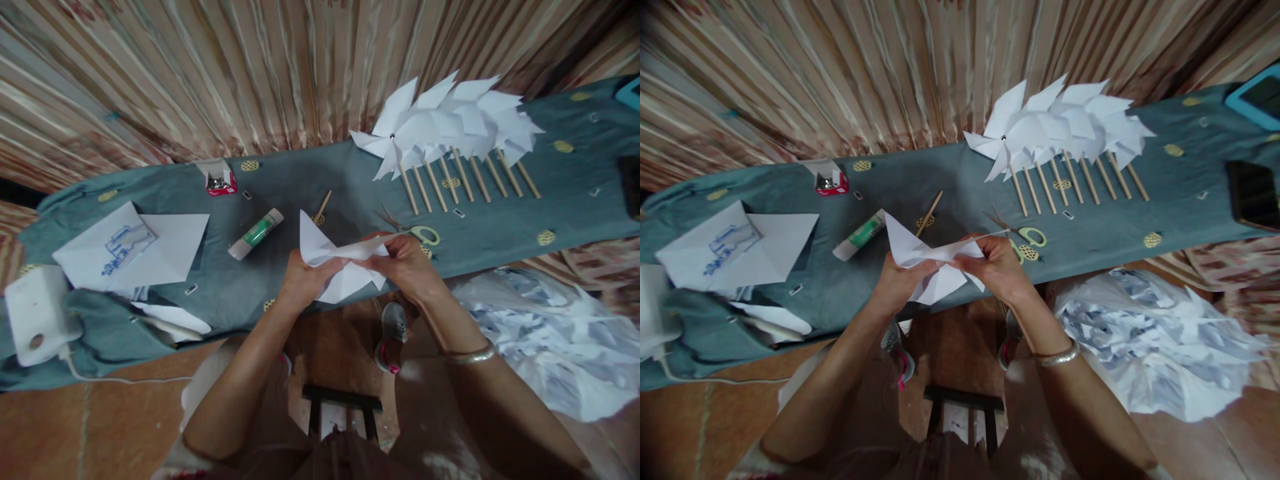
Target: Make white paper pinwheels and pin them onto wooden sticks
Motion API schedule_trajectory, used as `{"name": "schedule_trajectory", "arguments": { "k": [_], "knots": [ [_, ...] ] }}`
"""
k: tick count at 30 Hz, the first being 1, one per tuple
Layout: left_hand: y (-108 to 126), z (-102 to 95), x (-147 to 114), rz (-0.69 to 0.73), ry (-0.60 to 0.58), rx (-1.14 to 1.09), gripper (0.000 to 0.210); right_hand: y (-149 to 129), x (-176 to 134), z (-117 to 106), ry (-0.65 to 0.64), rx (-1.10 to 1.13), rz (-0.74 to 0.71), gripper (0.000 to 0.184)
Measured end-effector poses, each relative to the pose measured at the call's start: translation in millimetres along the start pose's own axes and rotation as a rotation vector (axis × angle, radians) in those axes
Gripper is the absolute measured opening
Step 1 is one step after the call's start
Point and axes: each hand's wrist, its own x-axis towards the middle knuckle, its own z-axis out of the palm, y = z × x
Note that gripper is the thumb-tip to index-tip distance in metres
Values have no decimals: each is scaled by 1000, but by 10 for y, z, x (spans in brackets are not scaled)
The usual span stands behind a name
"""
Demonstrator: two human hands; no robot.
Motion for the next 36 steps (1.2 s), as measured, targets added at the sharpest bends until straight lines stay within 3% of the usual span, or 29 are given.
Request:
{"name": "schedule_trajectory", "arguments": {
  "k": [7,14,36],
  "knots": [
    [4,-2,12,30,3,-6,31,-10,-2,24,67,-15,-60,25],
    [2,-12,24,59,-15,42,33,23,6,30,81,6,-10,24],
    [-13,7,49,114,14,64,28,169,38,27,7,92,3,19]
  ]
}}
